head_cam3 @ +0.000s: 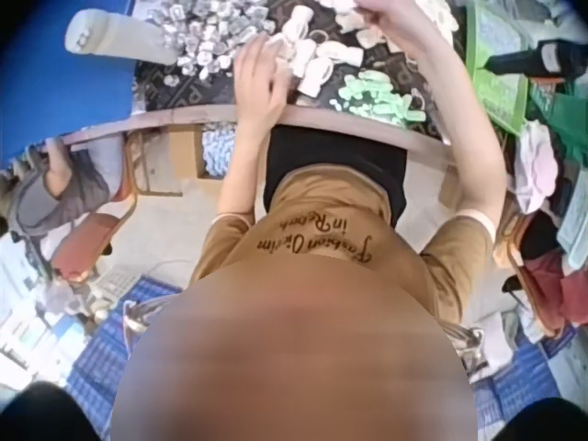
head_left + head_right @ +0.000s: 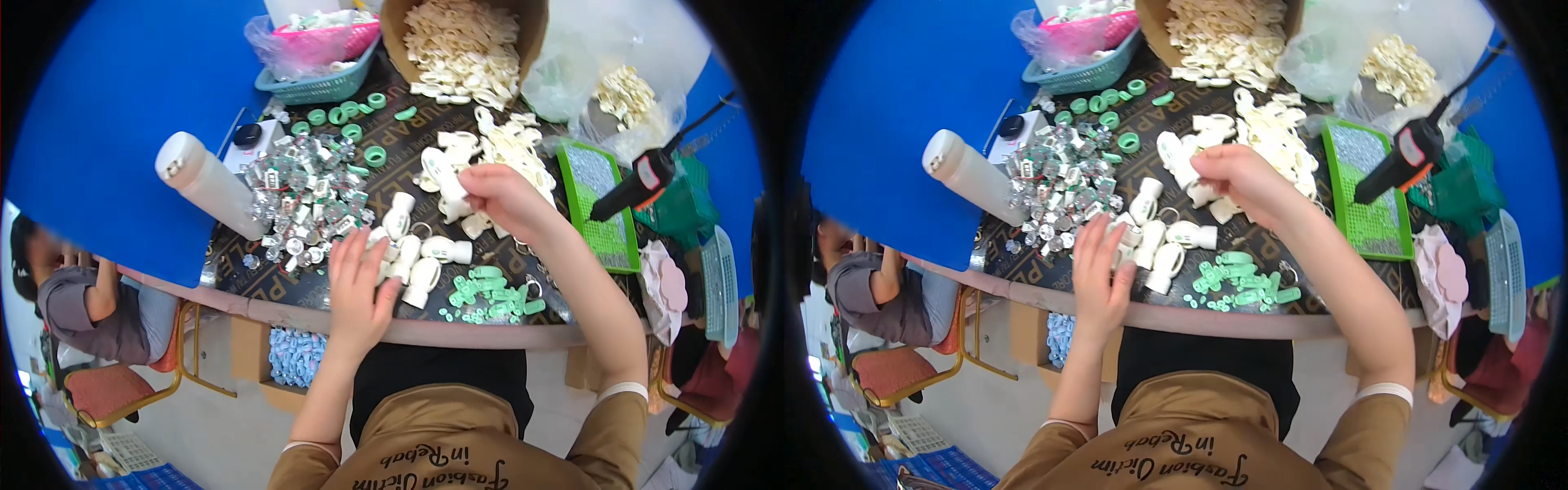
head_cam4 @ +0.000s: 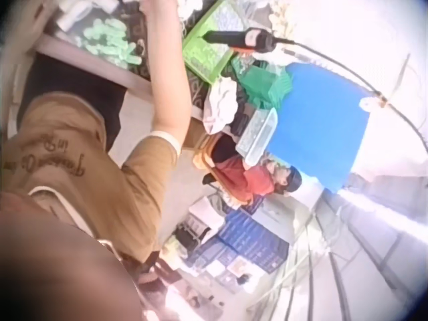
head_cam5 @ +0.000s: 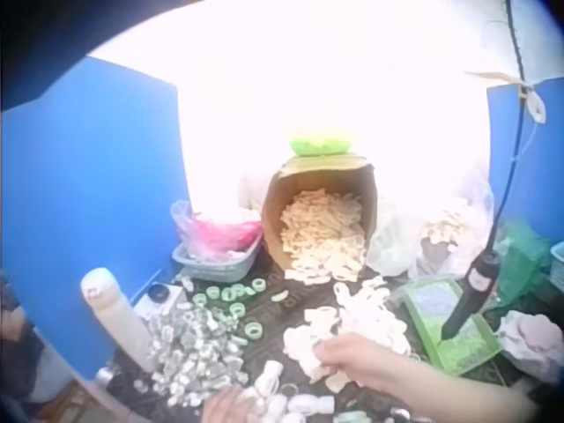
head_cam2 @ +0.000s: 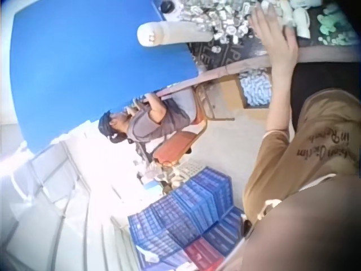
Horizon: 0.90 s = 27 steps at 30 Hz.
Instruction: Assembling plastic housings with electronic modules and keychain rings to create light-up keychains.
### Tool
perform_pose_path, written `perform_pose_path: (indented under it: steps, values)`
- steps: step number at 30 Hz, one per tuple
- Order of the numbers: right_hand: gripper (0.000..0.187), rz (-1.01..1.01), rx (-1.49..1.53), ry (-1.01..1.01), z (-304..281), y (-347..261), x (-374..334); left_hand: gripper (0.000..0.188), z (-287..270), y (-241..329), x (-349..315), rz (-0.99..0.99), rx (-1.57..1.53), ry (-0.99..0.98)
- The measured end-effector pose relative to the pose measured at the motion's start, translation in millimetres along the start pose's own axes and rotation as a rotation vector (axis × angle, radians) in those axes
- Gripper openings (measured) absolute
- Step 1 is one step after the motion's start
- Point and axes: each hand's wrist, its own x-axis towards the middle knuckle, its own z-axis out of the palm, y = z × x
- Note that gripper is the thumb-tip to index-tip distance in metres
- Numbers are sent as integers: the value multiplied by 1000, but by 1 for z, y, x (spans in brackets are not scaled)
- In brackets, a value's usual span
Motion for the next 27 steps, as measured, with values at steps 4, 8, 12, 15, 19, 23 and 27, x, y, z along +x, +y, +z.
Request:
perform_pose_path:
  steps: [4,8,12,15,19,23,27]
  values:
    - [13,12,-23,-11,16,2,-83,24,-5,9,-10,71,33,215]
    - [10,-554,-791,104,36,29,-146,48,-4,63,-28,-278,-857,-149]
    - [20,-625,-944,234,56,65,-170,60,26,78,-40,-335,-1224,-397]
    - [19,-616,-889,372,59,81,-176,50,33,81,-47,-373,-1412,-367]
    - [13,-535,-863,589,36,84,-180,52,35,75,-48,-482,-1508,-282]
    - [12,-534,-1025,666,0,76,-175,51,32,68,-45,-490,-1558,-245]
    - [15,-519,-1098,593,-2,65,-158,51,34,63,-48,-447,-1619,-339]
